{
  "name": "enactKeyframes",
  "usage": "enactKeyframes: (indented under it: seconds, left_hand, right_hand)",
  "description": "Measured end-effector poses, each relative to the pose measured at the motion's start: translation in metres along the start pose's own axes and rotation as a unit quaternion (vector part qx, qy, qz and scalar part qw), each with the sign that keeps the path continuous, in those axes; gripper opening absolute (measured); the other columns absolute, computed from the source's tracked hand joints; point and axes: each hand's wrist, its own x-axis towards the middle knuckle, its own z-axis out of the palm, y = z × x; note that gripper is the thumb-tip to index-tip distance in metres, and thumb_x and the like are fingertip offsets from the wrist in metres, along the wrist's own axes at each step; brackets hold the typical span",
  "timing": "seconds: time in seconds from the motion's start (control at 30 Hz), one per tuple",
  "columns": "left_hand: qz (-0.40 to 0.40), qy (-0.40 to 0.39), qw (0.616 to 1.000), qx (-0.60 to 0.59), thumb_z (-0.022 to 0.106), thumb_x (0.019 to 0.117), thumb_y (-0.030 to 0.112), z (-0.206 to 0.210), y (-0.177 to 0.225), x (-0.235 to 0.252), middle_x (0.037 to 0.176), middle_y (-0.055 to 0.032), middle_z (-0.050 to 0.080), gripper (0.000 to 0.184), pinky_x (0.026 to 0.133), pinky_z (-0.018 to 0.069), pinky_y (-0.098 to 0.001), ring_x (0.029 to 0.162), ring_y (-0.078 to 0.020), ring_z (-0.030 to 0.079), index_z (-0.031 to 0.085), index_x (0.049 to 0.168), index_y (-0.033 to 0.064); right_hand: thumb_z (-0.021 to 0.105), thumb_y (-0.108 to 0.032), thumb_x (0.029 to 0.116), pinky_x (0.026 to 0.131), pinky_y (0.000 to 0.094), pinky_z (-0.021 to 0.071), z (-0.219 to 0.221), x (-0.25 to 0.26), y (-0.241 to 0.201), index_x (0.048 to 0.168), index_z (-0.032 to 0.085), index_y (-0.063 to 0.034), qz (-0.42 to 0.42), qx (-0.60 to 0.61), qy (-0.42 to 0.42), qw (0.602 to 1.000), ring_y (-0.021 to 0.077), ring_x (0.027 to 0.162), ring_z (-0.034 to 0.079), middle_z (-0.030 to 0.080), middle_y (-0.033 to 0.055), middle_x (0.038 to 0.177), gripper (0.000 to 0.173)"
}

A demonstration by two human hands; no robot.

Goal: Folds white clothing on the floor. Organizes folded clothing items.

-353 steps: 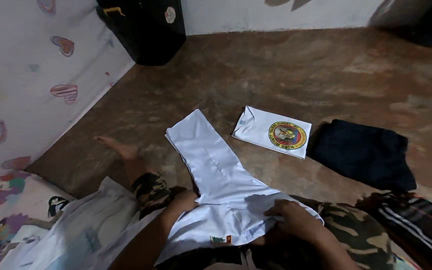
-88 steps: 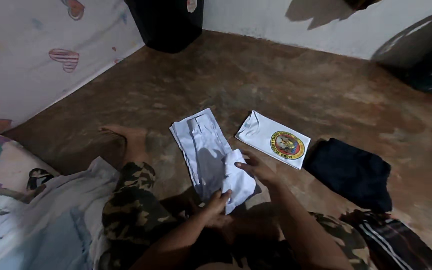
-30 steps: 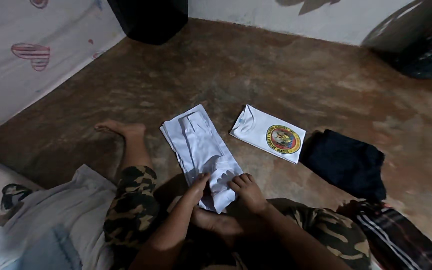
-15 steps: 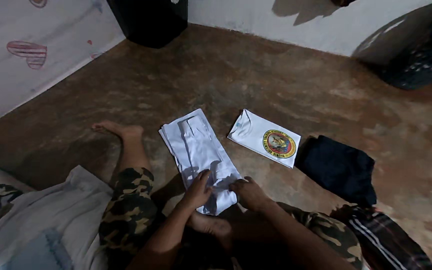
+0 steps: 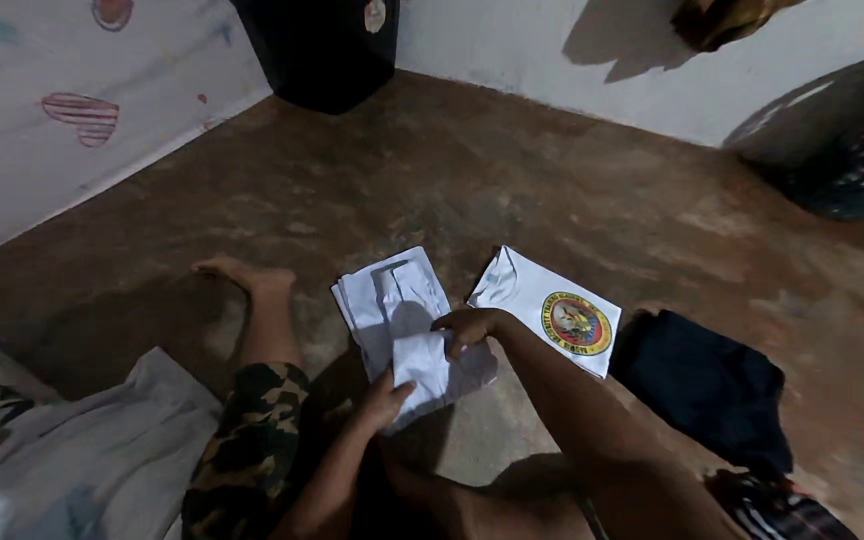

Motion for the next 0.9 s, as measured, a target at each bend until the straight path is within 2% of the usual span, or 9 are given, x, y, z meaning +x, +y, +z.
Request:
enactKeyframes:
  seconds: [0.1, 0.23, 0.33, 0.4, 0.5, 0.67, 0.77, 0.83, 0.9]
  left_hand:
    - [-0.039, 0.063, 0.994, -0.082, 0.054, 0.1075, 0.023, -0.015, -0.006, 0.032, 0.146, -0.0207, 0.055, 0.051, 0.115, 0.0437, -0.0439, 0.134, -0.0255, 0.055, 0.041, 0.152, 0.0005]
    - [-0.068, 0.085, 0.991, -0.078, 0.051, 0.1089, 0.027, -0.025, -0.013, 0.057, 0.145, -0.0215, 0.055, 0.049, 0.116, 0.0420, -0.0456, 0.135, -0.0272, 0.054, 0.045, 0.149, 0.0001]
    - [-0.064, 0.081, 0.993, -0.059, 0.050, 0.1090, 0.031, -0.027, -0.013, 0.067, 0.144, -0.0191, 0.057, 0.048, 0.116, 0.0418, -0.0457, 0.135, -0.0255, 0.055, 0.050, 0.147, 0.0020]
    - [-0.066, 0.083, 0.993, -0.044, 0.050, 0.1087, 0.033, -0.027, -0.015, 0.072, 0.141, -0.0184, 0.060, 0.047, 0.115, 0.0430, -0.0466, 0.133, -0.0253, 0.057, 0.053, 0.144, 0.0025]
    - [-0.105, 0.099, 0.989, -0.001, 0.050, 0.1089, 0.033, -0.022, -0.028, 0.078, 0.139, -0.0222, 0.060, 0.047, 0.115, 0.0408, -0.0507, 0.133, -0.0308, 0.056, 0.055, 0.142, 0.0000]
    - [-0.098, 0.119, 0.988, 0.018, 0.046, 0.1102, 0.035, -0.014, -0.042, 0.084, 0.143, -0.0233, 0.057, 0.050, 0.117, 0.0377, -0.0500, 0.137, -0.0316, 0.053, 0.051, 0.146, -0.0001]
    - [-0.078, 0.128, 0.988, 0.039, 0.045, 0.1101, 0.036, -0.012, -0.036, 0.083, 0.137, -0.0218, 0.062, 0.049, 0.115, 0.0409, -0.0505, 0.132, -0.0307, 0.058, 0.056, 0.143, 0.0018]
    - [-0.079, 0.125, 0.987, 0.058, 0.046, 0.1099, 0.036, -0.012, -0.030, 0.084, 0.133, -0.0215, 0.064, 0.047, 0.113, 0.0422, -0.0515, 0.129, -0.0311, 0.060, 0.058, 0.141, 0.0025]
    - [-0.100, 0.119, 0.985, 0.077, 0.046, 0.1100, 0.038, -0.008, -0.034, 0.084, 0.133, -0.0219, 0.064, 0.048, 0.112, 0.0422, -0.0527, 0.128, -0.0322, 0.060, 0.059, 0.140, 0.0023]
  right_hand:
    - [0.072, -0.019, 0.0949, 0.097, 0.0486, 0.0491, -0.013, 0.029, 0.028, 0.141, 0.054, -0.0013, -0.008, 0.133, 0.111, 0.985, 0.0307, 0.107, 0.062, 0.063, 0.0256, 0.123, 0.052]
    - [0.069, -0.042, 0.0964, 0.112, 0.0469, 0.0451, 0.012, 0.040, 0.063, 0.151, 0.045, -0.0073, 0.017, 0.282, 0.207, 0.937, 0.0286, 0.135, 0.052, 0.050, 0.0201, 0.150, 0.069]
    - [0.076, -0.037, 0.0919, 0.115, 0.0428, 0.0431, 0.036, 0.031, 0.055, 0.157, 0.035, -0.0057, 0.049, 0.323, 0.280, 0.902, 0.0257, 0.140, 0.049, 0.047, 0.0189, 0.154, 0.083]
    - [0.076, -0.032, 0.0937, 0.111, 0.0418, 0.0461, 0.047, 0.037, 0.053, 0.154, 0.039, -0.0022, 0.055, 0.307, 0.345, 0.886, 0.0257, 0.133, 0.055, 0.053, 0.0210, 0.147, 0.076]
    - [0.071, -0.033, 0.0967, 0.108, 0.0476, 0.0480, 0.066, 0.067, 0.074, 0.144, 0.052, 0.0002, 0.056, 0.197, 0.390, 0.898, 0.0304, 0.124, 0.061, 0.062, 0.0230, 0.134, 0.061]
    - [0.051, -0.037, 0.1068, 0.091, 0.0569, 0.0537, 0.080, 0.085, 0.077, 0.150, 0.048, -0.0073, 0.106, 0.099, 0.412, 0.900, 0.0369, 0.100, 0.070, 0.070, 0.0210, 0.112, 0.053]
    - [0.047, -0.026, 0.1078, 0.084, 0.0513, 0.0572, 0.091, 0.082, 0.081, 0.149, 0.047, -0.0037, 0.059, 0.080, 0.480, 0.871, 0.0330, 0.091, 0.070, 0.070, 0.0195, 0.111, 0.047]
    - [0.046, -0.025, 0.1077, 0.078, 0.0545, 0.0582, 0.095, 0.079, 0.081, 0.149, 0.049, -0.0063, 0.080, 0.035, 0.496, 0.864, 0.0363, 0.087, 0.072, 0.072, 0.0194, 0.109, 0.046]
    - [0.044, -0.033, 0.1080, 0.082, 0.0577, 0.0567, 0.096, 0.077, 0.082, 0.153, 0.047, -0.0141, 0.143, -0.018, 0.454, 0.879, 0.0405, 0.099, 0.071, 0.068, 0.0203, 0.124, 0.049]
